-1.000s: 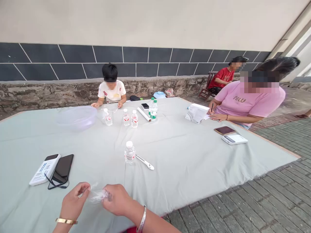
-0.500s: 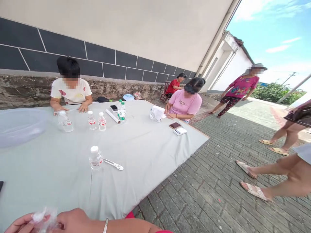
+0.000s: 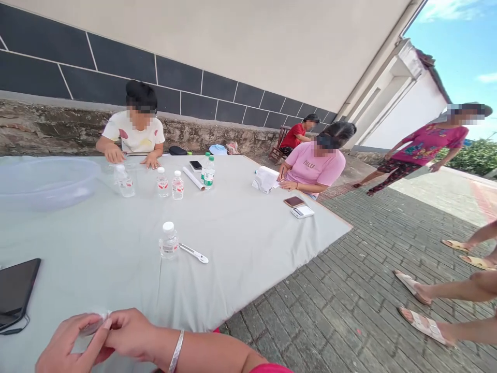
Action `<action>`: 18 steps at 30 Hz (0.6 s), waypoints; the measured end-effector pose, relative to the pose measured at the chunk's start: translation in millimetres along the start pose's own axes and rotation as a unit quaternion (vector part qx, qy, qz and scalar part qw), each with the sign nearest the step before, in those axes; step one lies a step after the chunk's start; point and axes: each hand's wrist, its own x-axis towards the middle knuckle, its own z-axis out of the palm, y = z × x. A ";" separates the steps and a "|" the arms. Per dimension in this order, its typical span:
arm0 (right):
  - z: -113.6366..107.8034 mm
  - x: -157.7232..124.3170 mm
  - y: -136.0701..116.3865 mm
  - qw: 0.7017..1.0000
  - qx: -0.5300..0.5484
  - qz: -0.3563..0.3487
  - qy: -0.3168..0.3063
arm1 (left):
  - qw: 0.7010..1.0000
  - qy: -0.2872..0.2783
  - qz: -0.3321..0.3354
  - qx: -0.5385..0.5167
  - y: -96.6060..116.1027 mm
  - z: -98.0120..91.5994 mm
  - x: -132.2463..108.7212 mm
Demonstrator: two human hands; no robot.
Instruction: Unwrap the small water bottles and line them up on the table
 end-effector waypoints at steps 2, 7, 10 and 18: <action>-0.9 -3.3 -4.4 1.000 0.013 0.007 -0.020 | 0.998 0.034 0.047 0.005 7.8 1.7 2.1; -12.3 -4.9 -2.5 0.996 -0.001 -0.032 -0.079 | 0.995 0.070 0.071 -0.029 19.7 3.7 5.2; -19.2 -5.7 -0.6 0.990 -0.071 -0.078 -0.094 | 0.994 0.061 0.007 -0.096 22.8 2.4 5.7; -80.4 -8.7 -42.4 0.894 -0.335 -0.219 0.200 | 0.975 0.094 -0.129 -0.154 3.7 10.5 24.7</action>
